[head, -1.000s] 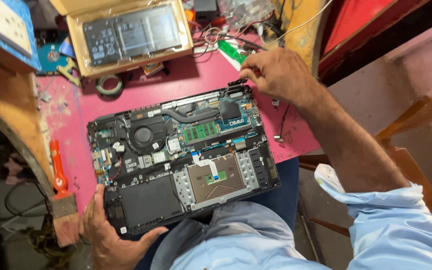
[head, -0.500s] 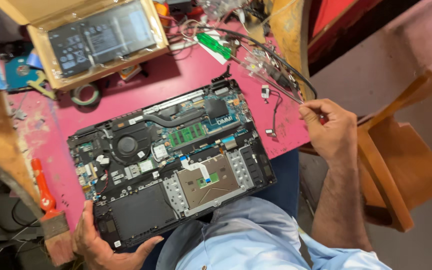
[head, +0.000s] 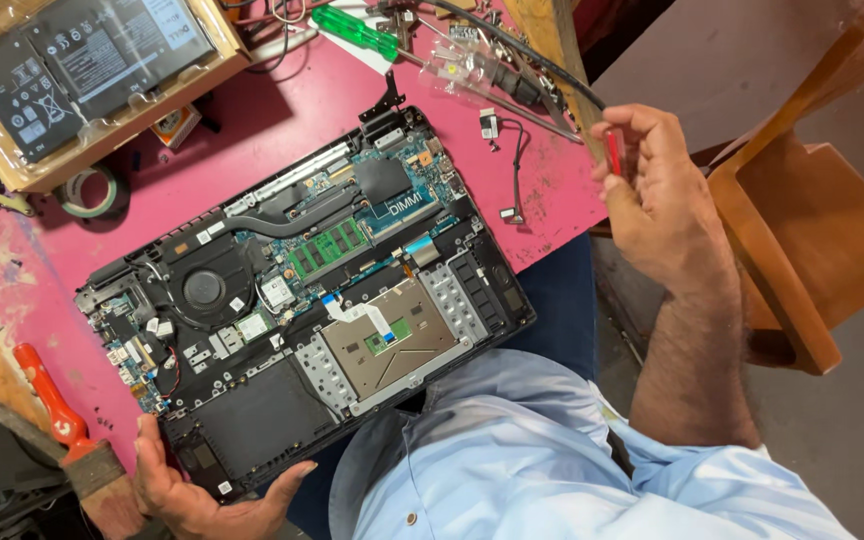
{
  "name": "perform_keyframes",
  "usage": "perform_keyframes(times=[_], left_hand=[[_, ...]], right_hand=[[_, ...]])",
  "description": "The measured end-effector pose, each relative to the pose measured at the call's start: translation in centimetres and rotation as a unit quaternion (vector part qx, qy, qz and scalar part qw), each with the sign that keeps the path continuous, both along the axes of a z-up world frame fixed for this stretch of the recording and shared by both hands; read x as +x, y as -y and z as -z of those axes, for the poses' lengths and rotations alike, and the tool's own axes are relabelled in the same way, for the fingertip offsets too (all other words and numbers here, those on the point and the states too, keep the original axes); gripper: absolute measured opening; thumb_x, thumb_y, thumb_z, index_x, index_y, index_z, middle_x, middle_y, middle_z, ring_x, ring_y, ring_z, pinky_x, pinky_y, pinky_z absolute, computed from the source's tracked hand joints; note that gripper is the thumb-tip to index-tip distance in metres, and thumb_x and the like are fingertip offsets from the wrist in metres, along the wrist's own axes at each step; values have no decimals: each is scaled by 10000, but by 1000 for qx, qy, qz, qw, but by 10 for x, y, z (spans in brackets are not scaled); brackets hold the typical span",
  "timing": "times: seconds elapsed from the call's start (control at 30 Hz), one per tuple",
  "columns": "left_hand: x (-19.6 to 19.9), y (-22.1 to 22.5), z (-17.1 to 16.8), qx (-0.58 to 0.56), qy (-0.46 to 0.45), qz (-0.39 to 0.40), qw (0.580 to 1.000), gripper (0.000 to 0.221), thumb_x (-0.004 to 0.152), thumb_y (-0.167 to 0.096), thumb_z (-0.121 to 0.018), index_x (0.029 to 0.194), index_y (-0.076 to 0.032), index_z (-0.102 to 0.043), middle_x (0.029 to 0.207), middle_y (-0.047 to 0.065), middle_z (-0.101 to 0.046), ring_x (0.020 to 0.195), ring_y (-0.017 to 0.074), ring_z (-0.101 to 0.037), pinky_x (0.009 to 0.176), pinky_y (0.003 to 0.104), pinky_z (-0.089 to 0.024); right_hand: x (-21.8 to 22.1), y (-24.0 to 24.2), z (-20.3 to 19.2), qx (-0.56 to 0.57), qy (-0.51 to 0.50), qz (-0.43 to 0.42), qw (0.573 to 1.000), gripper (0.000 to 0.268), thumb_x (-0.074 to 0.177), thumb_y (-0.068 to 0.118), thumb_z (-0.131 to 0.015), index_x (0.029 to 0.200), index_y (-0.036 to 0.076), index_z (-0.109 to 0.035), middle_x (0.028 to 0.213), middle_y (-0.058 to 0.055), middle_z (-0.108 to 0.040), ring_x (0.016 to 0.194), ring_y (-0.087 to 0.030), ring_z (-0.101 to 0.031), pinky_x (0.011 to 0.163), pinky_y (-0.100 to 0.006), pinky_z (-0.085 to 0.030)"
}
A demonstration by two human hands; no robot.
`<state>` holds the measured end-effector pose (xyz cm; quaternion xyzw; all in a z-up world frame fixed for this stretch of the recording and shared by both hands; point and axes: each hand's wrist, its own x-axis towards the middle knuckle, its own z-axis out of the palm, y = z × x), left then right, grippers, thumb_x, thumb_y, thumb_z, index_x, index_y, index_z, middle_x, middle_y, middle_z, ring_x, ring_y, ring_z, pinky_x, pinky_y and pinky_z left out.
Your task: The person removes screws from a laptop's internal components using a screwdriver, manipulates internal cables, and cleans the interior with a brush before removing the battery.
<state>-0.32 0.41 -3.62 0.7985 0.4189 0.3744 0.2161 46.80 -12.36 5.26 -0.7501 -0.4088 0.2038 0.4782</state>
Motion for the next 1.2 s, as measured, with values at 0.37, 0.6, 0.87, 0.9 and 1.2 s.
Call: perform_keyframes(times=[0.37,0.6,0.87,0.9,1.2], left_hand=[[-2,-4,-4,1,1,37,999,1435,524,-543,-908,1612,20,-161,1617,243,-311,1536,368,-384,1282,456,-341],[0,0,0,-12,10,13,1000,1437,512,-542,-898,1625,6,-173,1624,254,-334,1509,349,-388,1290,451,-337],[-2,-4,3,-15,19,35,999,1441,531,-543,-897,1624,6,-136,1640,278,-310,1487,371,-395,1275,465,-352],[-2,-3,3,-13,22,32,999,1438,522,-537,-893,1625,-1,-142,1634,271,-316,1484,366,-402,1273,464,-365],[0,-2,11,-18,37,16,999,1459,491,-541,-885,1625,-14,-135,1637,256,-306,1491,373,-395,1262,488,-379]], right_hand=[[-17,-21,3,11,-42,80,996,510,1028,-55,-607,1503,-24,-424,1236,-171,-657,808,-133,-712,597,-252,-595],[-17,-27,4,-41,-56,129,989,380,993,34,-716,1339,-47,-581,926,-73,-695,633,-72,-657,511,-215,-551],[-17,-39,13,-55,104,122,986,207,933,63,-831,1116,7,-751,759,10,-654,640,11,-526,578,-180,-466],[-16,-41,14,-65,104,124,985,207,922,61,-828,1110,12,-755,745,10,-642,629,9,-516,561,-188,-455],[-12,-58,16,-56,175,89,979,238,871,121,-877,1043,34,-738,726,-7,-639,624,-86,-598,590,-258,-494]])
